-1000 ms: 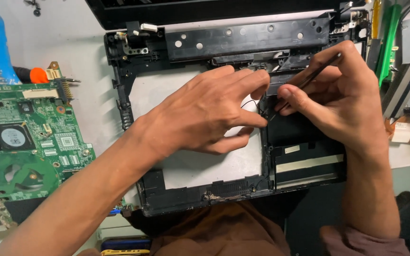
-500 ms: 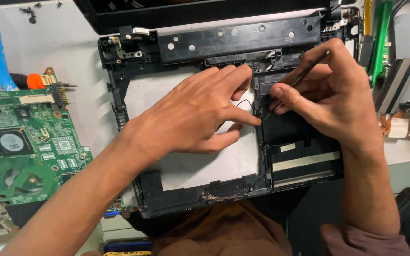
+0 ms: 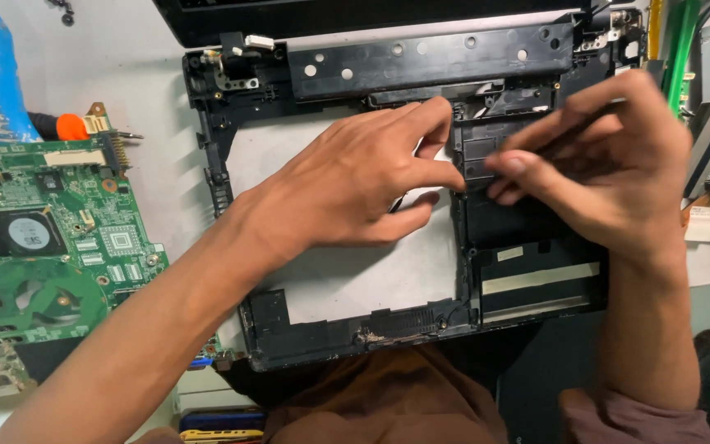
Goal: Routing internal antenna cables into the cable management channels of a laptop chassis using a plastic spudger tool.
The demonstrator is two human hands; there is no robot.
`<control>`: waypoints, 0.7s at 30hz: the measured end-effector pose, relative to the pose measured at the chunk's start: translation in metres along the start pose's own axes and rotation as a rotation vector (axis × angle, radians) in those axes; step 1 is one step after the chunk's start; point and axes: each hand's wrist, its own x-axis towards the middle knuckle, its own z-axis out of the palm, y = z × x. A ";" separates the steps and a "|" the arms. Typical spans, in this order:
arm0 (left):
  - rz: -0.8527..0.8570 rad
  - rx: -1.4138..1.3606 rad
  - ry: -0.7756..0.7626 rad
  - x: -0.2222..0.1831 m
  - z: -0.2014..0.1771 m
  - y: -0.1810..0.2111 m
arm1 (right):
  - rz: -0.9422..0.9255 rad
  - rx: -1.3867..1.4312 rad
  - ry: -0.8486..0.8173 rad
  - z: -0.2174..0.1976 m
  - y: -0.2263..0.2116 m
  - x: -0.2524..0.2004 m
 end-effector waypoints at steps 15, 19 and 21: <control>0.010 0.007 0.042 -0.004 0.005 -0.003 | -0.098 -0.150 0.005 0.004 -0.014 -0.014; 0.014 -0.006 0.060 -0.004 0.005 -0.004 | -0.147 -0.179 0.034 0.006 -0.010 -0.017; 0.018 -0.014 0.061 -0.004 0.006 -0.005 | -0.146 -0.195 0.046 0.007 -0.014 -0.016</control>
